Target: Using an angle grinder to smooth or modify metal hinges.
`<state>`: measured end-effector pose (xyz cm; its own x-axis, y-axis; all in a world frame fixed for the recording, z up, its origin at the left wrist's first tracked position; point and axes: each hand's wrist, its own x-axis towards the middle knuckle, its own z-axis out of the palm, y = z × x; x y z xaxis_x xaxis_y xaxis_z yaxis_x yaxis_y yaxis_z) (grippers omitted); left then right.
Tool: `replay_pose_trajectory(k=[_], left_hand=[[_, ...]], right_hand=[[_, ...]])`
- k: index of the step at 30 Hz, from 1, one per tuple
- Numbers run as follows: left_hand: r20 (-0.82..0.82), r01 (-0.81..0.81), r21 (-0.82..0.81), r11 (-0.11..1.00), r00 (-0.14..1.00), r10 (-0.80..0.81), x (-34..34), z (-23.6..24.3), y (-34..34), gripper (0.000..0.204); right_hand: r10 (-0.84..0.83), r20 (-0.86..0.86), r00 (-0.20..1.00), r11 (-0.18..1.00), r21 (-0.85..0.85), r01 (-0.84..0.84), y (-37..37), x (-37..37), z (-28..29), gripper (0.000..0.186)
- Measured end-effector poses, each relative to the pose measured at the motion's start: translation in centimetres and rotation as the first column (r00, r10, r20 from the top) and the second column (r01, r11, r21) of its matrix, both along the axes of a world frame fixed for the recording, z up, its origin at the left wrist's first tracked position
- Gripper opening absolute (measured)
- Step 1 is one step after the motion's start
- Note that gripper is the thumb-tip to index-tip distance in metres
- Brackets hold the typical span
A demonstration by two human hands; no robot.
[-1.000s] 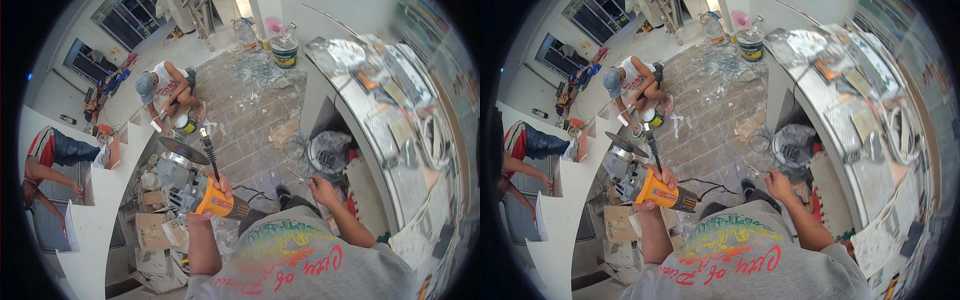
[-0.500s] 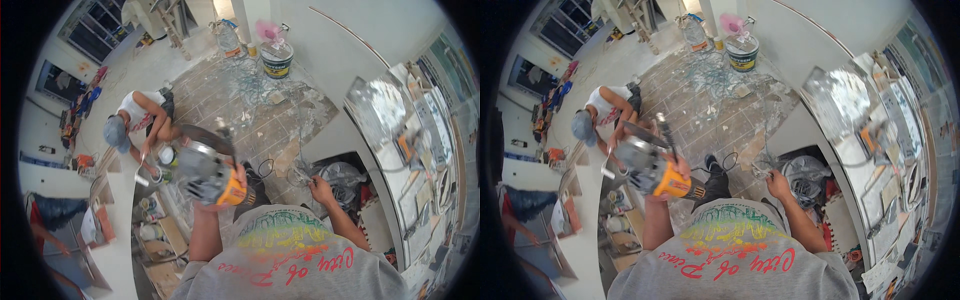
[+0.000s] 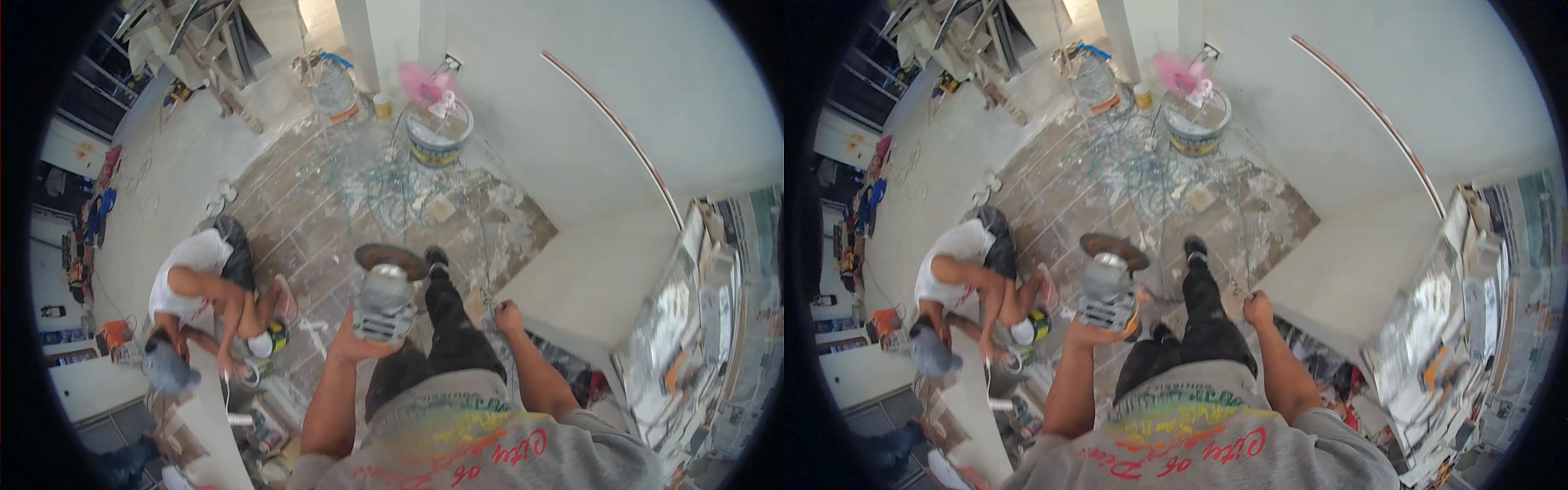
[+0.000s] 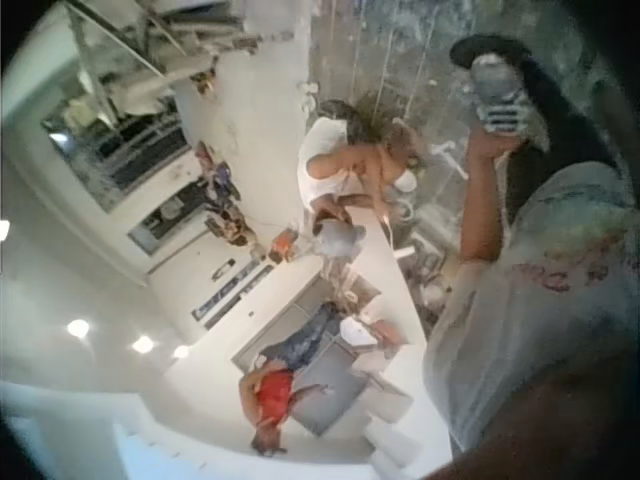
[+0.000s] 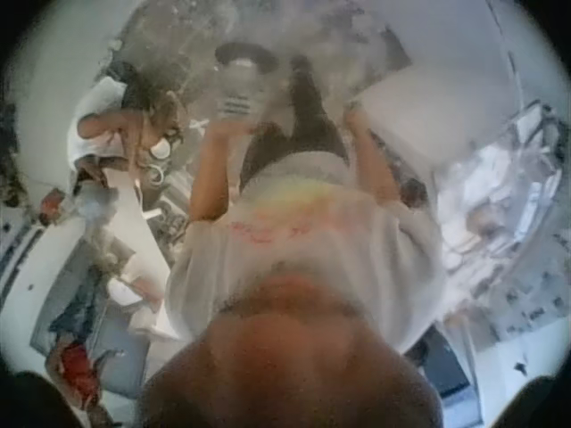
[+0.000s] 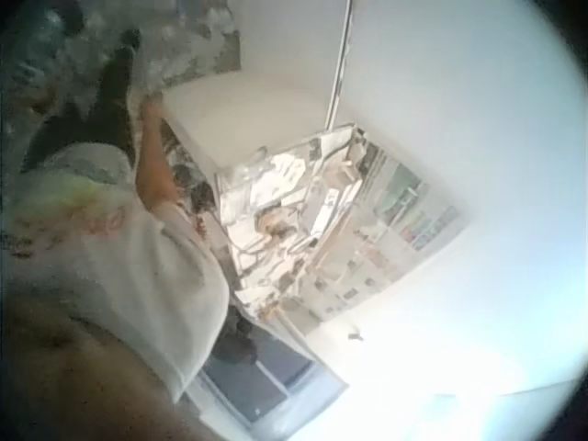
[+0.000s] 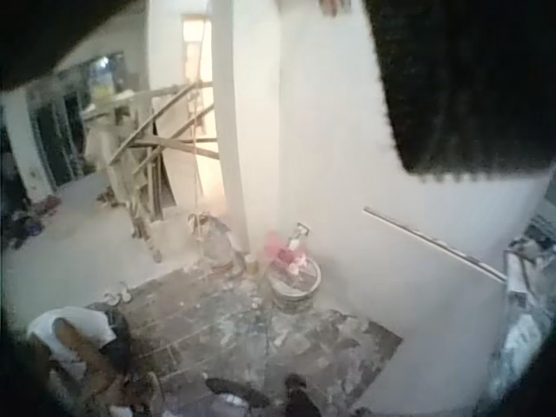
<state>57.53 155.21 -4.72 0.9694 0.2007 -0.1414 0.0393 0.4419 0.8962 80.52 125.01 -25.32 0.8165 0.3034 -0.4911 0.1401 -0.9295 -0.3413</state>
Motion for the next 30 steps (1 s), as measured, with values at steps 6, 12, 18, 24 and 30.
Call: replay_pose_trajectory(k=[6, 12, 18, 24, 30], left_hand=[[0.066, -0.282, -0.123, 0.952, 0.954, 0.291, 9.1, -15.7, 11.9, 0.067], [0.009, -0.304, -0.335, 0.892, 0.945, 0.326, 12.0, -36.8, 18.1, 0.062], [0.073, -0.193, -0.367, 0.91, 0.969, 0.235, 12.4, -49.7, 23.3, 0.059], [0.382, -0.023, -0.462, 0.887, 0.897, 0.222, 15.7, -55.1, 27.7, 0.068], [0.327, -0.176, -0.406, 0.897, 0.888, 0.322, 14.9, -54.0, 29.2, 0.067]], right_hand=[[0.31, -0.17, 0.936, 0.933, -0.135, -0.333, 14.1, 10.9, -17.2, 0.037], [0.593, -0.127, 0.795, 0.79, -0.101, -0.605, 22.7, 17.1, -37.3, 0.038], [0.539, -0.098, 0.836, 0.831, -0.101, -0.548, 24.1, 17.3, -48.1, 0.044], [0.748, -0.068, 0.66, 0.663, 0.066, -0.745, 35.4, 20.5, -41.7, 0.038], [0.799, -0.563, 0.211, 0.559, 0.825, 0.085, 53.1, 15.3, -31.3, 0.043]])
